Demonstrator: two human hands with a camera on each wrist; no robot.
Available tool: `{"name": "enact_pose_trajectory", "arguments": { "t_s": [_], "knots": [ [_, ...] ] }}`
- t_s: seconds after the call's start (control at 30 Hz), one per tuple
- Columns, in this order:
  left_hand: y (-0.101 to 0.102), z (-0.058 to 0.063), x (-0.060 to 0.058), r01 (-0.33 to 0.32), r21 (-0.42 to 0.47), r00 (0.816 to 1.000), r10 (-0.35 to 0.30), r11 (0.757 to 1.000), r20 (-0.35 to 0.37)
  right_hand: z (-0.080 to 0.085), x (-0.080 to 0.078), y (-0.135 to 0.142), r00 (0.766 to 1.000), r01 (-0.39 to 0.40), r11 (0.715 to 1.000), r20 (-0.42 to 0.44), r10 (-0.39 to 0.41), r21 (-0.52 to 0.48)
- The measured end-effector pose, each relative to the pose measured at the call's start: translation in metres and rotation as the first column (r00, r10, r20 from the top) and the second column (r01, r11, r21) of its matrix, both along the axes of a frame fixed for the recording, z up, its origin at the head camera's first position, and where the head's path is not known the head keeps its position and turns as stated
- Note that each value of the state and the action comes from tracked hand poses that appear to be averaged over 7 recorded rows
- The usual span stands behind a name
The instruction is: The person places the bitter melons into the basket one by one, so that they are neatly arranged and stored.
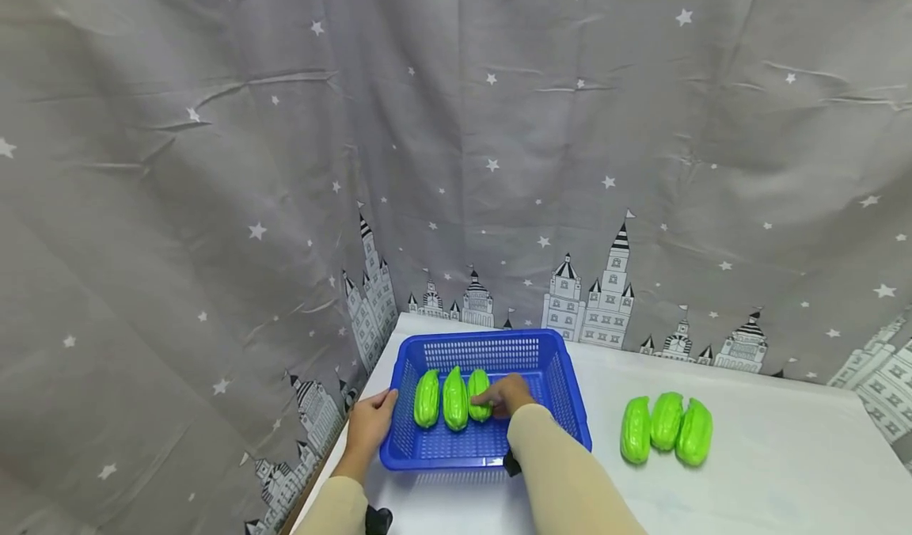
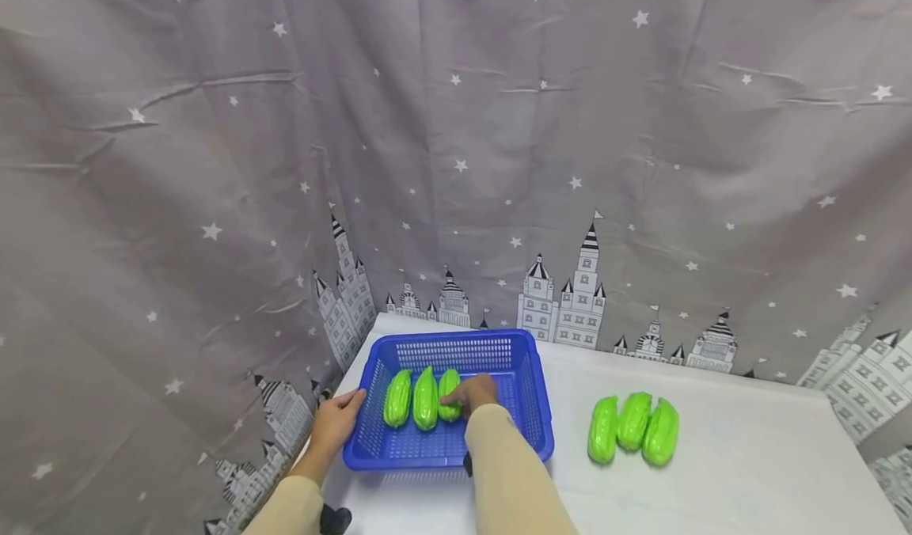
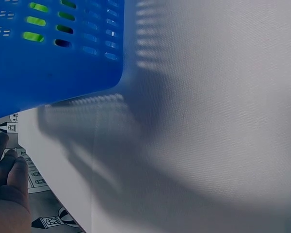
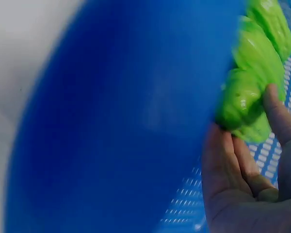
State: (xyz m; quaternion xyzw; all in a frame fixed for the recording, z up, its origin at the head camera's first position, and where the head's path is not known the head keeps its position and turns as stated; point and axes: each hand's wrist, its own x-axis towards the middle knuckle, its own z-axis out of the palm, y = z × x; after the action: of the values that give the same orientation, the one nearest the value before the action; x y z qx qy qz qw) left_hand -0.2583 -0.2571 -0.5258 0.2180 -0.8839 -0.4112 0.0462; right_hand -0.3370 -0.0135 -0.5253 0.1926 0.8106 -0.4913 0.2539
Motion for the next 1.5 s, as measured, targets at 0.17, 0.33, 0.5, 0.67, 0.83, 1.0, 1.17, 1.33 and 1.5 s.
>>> {"name": "enact_pose_trajectory", "arguments": {
  "t_s": [0.17, 0.33, 0.5, 0.67, 0.83, 1.0, 1.17, 1.33, 1.5],
  "knots": [
    [0.002, -0.003, 0.002, -0.005, 0.005, 1.000, 0.005, 1.000, 0.005, -0.006, 0.007, -0.008, 0.999, -0.038, 0.995, -0.024, 0.040, 0.092],
    [0.001, -0.002, 0.001, -0.001, 0.008, 1.000, 0.002, 1.000, -0.010, -0.007, 0.007, -0.008, 0.999, -0.040, 0.995, -0.031, 0.043, 0.092],
    [-0.001, 0.000, 0.000, 0.008, 0.007, 1.000, -0.008, 1.000, -0.011, -0.008, 0.005, -0.007, 0.998, -0.059, 0.995, -0.007, 0.060, 0.077],
    [-0.001, 0.002, 0.001, 0.012, 0.002, 1.000, -0.012, 1.000, -0.009, -0.006, 0.004, -0.006, 0.998, -0.064, 0.996, -0.016, 0.065, 0.068],
    [-0.001, 0.003, 0.001, 0.013, 0.005, 1.000, -0.013, 1.000, -0.009, -0.004, 0.005, -0.004, 0.995, -0.055, 0.989, -0.078, 0.067, 0.139],
    [0.000, 0.001, 0.001, 0.010, 0.009, 1.000, -0.010, 1.000, -0.003, -0.003, 0.006, -0.002, 0.995, -0.056, 0.987, -0.077, 0.068, 0.150],
    [0.003, -0.002, 0.001, 0.011, 0.008, 1.000, -0.011, 1.000, -0.012, -0.002, 0.009, 0.002, 0.996, -0.038, 0.991, -0.080, 0.048, 0.128],
    [0.002, 0.000, 0.002, 0.015, -0.007, 1.000, -0.015, 1.000, -0.021, -0.006, 0.006, 0.005, 0.968, 0.049, 0.998, -0.249, -0.037, 0.041],
    [0.000, 0.000, 0.002, 0.016, -0.024, 1.000, -0.016, 1.000, -0.021, -0.009, -0.005, 0.006, 0.849, 0.114, 0.970, -0.486, -0.207, -0.215]
  ]
}}
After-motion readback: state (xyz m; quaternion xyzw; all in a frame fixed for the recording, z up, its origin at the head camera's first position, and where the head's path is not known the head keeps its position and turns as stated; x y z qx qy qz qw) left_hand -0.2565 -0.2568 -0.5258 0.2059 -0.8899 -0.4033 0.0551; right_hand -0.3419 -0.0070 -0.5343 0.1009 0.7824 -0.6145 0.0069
